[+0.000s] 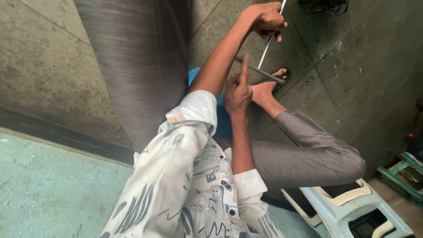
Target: Disassembling or repairing a motorcycle engine block using mechanical tools.
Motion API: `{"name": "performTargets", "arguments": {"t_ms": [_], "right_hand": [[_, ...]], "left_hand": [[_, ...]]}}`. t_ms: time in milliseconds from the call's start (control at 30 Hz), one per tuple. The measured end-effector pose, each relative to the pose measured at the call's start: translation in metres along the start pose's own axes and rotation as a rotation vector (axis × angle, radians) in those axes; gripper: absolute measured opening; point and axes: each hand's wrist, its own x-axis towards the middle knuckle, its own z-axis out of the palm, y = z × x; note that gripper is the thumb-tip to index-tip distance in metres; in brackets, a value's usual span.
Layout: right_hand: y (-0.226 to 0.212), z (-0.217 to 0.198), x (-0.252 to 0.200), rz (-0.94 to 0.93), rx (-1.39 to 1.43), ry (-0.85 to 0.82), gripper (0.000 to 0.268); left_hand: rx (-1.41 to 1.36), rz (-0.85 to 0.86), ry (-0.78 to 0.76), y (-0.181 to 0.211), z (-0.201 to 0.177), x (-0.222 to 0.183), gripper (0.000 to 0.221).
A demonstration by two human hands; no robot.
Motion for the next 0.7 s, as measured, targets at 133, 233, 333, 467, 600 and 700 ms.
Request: {"name": "performTargets", "arguments": {"t_ms": [133, 233, 333, 467, 600, 700], "right_hand": [[0.02, -0.001, 0.008, 0.337, 0.083, -0.088, 0.064], [0.029, -0.004, 0.012, 0.654, 0.359, 0.084, 0.057], [0.03, -0.006, 0.011, 0.75, 0.509, 0.201, 0.047], [0.287, -0.025, 0.002, 0.69, 0.842, -0.552, 0.032], [0.196, -0.043, 0.021, 0.667, 0.917, -0.368, 0.031], [0.125, -0.031, 0.028, 0.642, 0.983, -0.168, 0.036]], "left_hand": [[-0.034, 0.087, -0.026, 0.002, 0.002, 0.0, 0.019], [0.01, 0.123, 0.053, 0.0, 0.004, 0.005, 0.024], [0.043, 0.104, 0.147, -0.01, 0.001, 0.017, 0.03], [0.13, 0.121, 0.125, -0.018, 0.006, 0.023, 0.048], [-0.011, 0.038, 0.07, -0.012, 0.003, 0.001, 0.041], [-0.178, -0.06, 0.022, -0.02, 0.01, 0.006, 0.039]]}}
